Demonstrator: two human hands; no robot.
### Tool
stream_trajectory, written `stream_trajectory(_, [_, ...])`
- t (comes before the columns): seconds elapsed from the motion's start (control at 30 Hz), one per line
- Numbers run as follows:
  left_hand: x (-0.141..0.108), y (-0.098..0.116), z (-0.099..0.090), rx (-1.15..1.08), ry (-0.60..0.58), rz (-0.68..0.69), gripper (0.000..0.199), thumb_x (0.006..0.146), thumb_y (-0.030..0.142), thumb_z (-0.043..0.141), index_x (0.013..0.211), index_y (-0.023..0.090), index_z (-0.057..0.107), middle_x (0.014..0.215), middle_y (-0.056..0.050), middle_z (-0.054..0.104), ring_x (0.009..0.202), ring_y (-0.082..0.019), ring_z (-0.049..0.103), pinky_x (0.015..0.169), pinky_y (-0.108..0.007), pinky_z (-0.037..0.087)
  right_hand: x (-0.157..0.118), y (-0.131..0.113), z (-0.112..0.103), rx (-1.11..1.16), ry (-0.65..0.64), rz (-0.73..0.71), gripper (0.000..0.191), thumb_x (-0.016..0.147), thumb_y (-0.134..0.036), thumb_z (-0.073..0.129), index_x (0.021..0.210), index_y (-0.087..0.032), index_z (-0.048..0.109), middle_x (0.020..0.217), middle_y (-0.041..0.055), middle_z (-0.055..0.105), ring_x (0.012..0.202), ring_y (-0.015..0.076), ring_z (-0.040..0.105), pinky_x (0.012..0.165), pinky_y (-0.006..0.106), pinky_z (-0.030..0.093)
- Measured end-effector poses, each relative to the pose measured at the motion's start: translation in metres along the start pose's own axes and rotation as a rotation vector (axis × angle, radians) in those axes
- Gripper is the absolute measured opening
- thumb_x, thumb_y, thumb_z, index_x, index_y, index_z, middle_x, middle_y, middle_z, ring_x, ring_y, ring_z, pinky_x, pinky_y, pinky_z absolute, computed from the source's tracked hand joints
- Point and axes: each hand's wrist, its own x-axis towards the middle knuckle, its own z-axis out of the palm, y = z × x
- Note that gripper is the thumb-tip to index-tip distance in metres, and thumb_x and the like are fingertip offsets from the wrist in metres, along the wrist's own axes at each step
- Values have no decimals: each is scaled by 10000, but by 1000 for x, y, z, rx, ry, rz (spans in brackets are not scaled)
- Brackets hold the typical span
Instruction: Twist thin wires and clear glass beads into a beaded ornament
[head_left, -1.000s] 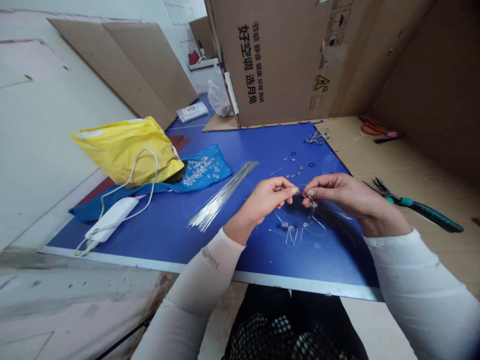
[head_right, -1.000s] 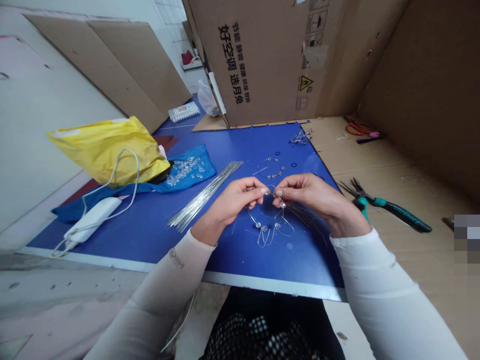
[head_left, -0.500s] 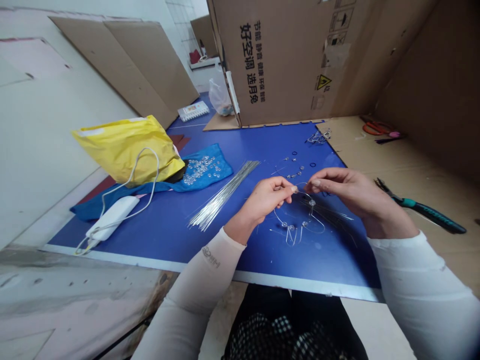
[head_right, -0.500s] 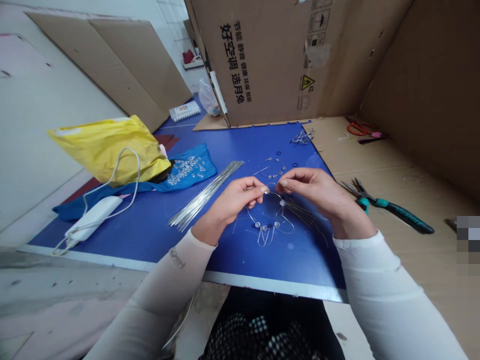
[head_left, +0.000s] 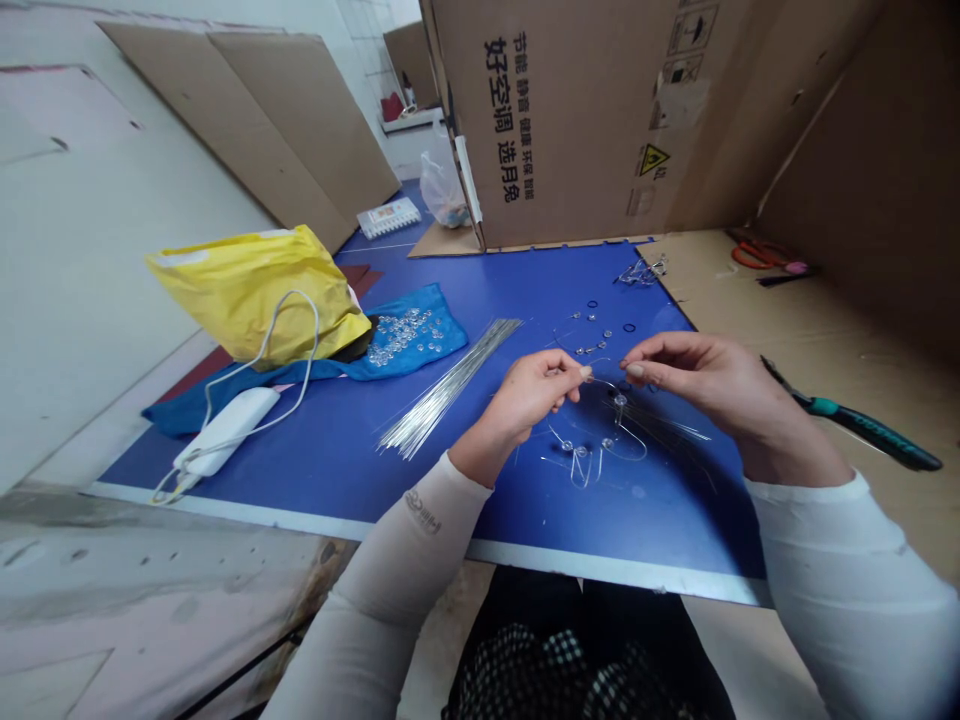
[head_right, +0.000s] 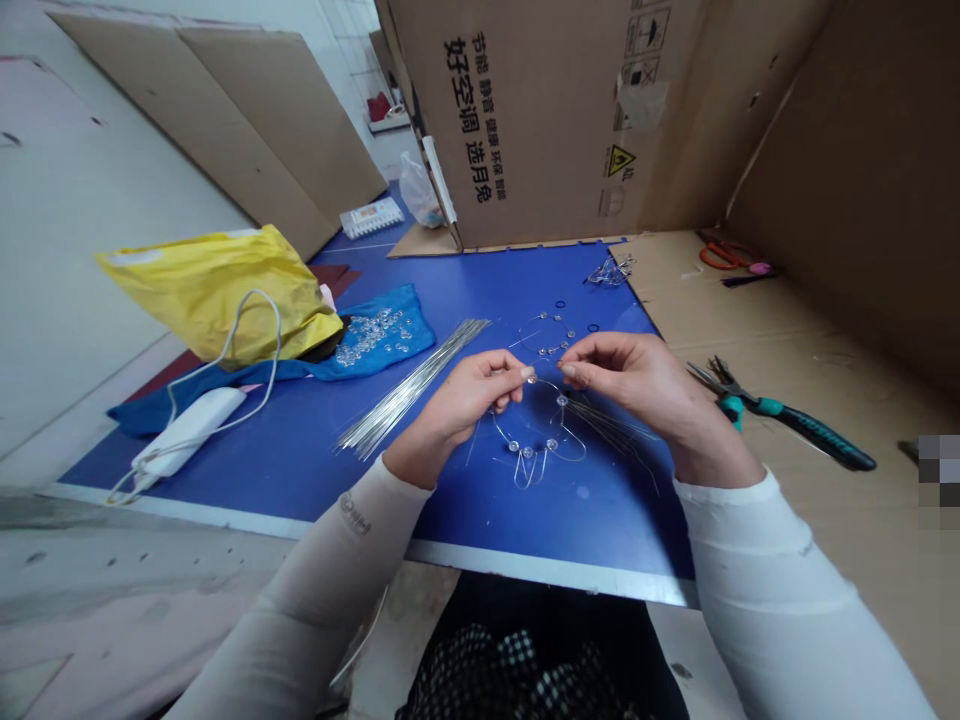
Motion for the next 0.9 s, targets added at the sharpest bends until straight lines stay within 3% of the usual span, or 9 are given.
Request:
stream_trajectory(0.43, [0, -1, 0, -5, -25, 47, 211, 875, 271, 659, 726, 152, 569, 609, 30, 567, 493, -45, 409, 500, -206, 296, 1, 1, -2, 78, -42, 14, 265, 719, -474, 831, 738, -224, 746, 730, 21, 688, 711, 166, 583, 709, 331, 469])
stream_trajectory(0.9, [-3, 3, 1, 82, -12, 157, 60, 856, 223, 675, 869, 166, 687, 647, 23, 587, 558, -67, 458, 550, -225, 347, 5, 12, -8, 163, -40, 61, 233, 726, -431, 828, 719, -212, 747, 692, 24, 662, 663, 153, 548, 652, 317, 430])
